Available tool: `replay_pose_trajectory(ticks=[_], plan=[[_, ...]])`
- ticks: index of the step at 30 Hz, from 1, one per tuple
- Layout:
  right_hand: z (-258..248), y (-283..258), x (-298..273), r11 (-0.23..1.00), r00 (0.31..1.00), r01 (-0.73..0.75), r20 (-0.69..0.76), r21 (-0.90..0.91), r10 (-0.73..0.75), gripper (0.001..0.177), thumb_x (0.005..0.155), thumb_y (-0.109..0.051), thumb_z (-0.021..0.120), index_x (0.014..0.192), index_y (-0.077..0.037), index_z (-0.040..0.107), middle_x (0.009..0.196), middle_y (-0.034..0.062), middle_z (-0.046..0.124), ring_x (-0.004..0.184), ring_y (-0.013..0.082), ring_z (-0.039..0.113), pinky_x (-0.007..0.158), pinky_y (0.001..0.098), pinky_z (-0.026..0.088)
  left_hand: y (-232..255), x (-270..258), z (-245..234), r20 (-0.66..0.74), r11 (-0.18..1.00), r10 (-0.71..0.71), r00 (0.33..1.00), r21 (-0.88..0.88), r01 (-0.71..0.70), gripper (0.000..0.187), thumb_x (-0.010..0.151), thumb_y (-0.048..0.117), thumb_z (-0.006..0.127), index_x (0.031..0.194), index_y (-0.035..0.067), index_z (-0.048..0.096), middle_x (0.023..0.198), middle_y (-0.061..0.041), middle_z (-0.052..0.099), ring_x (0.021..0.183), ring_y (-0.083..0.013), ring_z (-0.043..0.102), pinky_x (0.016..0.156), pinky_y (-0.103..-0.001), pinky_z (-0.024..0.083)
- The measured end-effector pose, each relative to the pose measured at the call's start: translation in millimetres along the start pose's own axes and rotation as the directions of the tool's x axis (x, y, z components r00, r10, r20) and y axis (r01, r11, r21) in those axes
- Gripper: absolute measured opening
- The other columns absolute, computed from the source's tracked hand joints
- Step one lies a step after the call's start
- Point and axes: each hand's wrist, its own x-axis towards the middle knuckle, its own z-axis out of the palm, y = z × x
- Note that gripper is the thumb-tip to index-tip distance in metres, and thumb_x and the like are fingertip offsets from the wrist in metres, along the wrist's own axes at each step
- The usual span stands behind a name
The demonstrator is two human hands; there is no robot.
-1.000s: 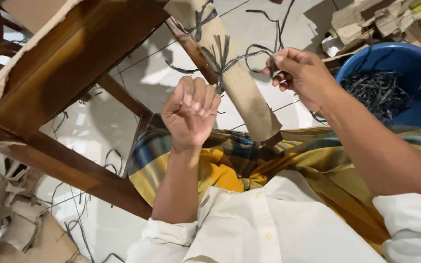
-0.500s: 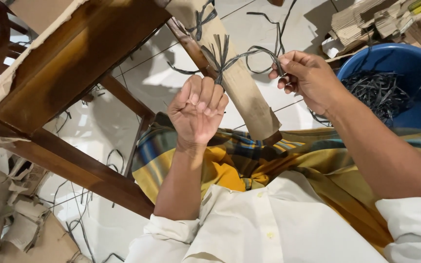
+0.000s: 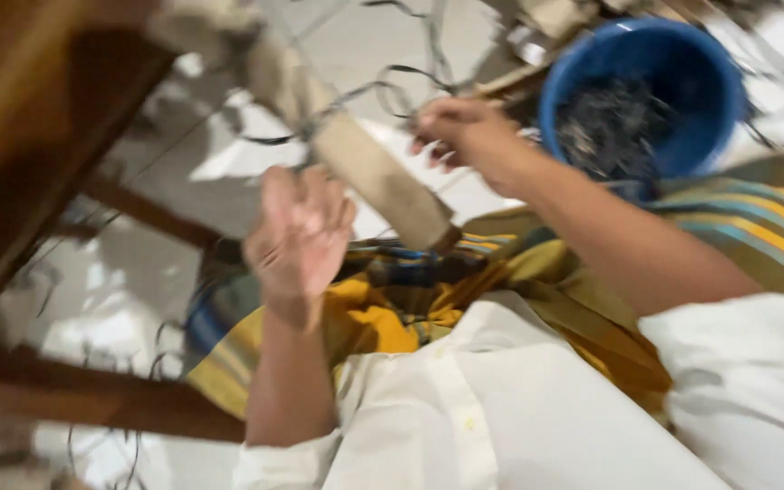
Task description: Wrapping protective cardboard around wooden chair legs and securing them with wire ties.
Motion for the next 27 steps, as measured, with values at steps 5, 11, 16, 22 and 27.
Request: replay_pose_trajectory(ticks=[5,11,16,22,27], plan=[[-7.6,52.1,7.7,0.999,0.998,-0.049,0.042,-0.001,0.049,0.012,0.095,-0.023,0.068,0.099,-0.013,0.072,0.078,0.0066,0.074,0.056,0.0122,0.069,0.047,0.0206,0.054,-18.4,0.2,-6.9,0.044,0.993,-0.097,0.994,0.073,0.094,0.023,0.107,0.031,0.041,0.089,0.017,0.045,0.070,0.001,0.039,0.060,-0.0124,0.035,0.063,-0.030,0.031],[-57.4,75.5,0.0,0.967,0.997,-0.063,0.016,-0.245,0.069,0.019,0.096,-0.027,0.066,0.099,-0.010,0.074,0.079,0.0080,0.075,0.064,0.0166,0.071,0.055,0.0264,0.058,-33.3,-8.6,-27.7,0.034,0.969,-0.159,0.987,0.195,0.149,0.026,0.104,0.028,0.057,0.084,0.013,0.054,0.090,-0.009,0.053,0.072,-0.0155,0.048,0.065,-0.030,0.037],[-148.8,111.9,24.4,0.903,0.974,-0.046,-0.221,-0.427,-0.055,0.019,0.102,-0.027,0.064,0.103,-0.011,0.073,0.079,0.0084,0.073,0.066,0.0169,0.070,0.057,0.0275,0.057,-43.8,2.3,-22.0,0.014,0.952,-0.243,0.970,0.197,0.235,0.023,0.100,0.019,0.060,0.080,0.009,0.052,0.076,-0.012,0.054,0.061,-0.0170,0.042,0.059,-0.032,0.034],[-292.2,202.8,71.4,0.732,0.818,-0.329,-0.568,-0.596,-0.095,0.021,0.100,-0.037,0.061,0.109,-0.026,0.078,0.098,0.0025,0.075,0.099,0.0292,0.072,0.086,0.0443,0.056,-63.2,18.4,-13.6,0.016,0.947,-0.276,0.961,0.177,0.269,0.027,0.098,0.017,0.065,0.077,0.003,0.055,0.060,-0.013,0.054,0.053,-0.0196,0.044,0.056,-0.031,0.037],[-324.2,242.3,77.2,0.742,0.761,-0.429,-0.649,-0.516,-0.011,0.024,0.096,-0.032,0.062,0.099,-0.014,0.078,0.098,0.0127,0.076,0.096,0.0327,0.069,0.087,0.0458,0.050,-65.3,36.6,11.0,-0.059,0.874,-0.336,0.940,0.353,0.334,0.028,0.100,0.032,0.070,0.083,0.012,0.061,0.058,0.002,0.053,0.047,-0.0091,0.037,0.054,-0.028,0.034]])
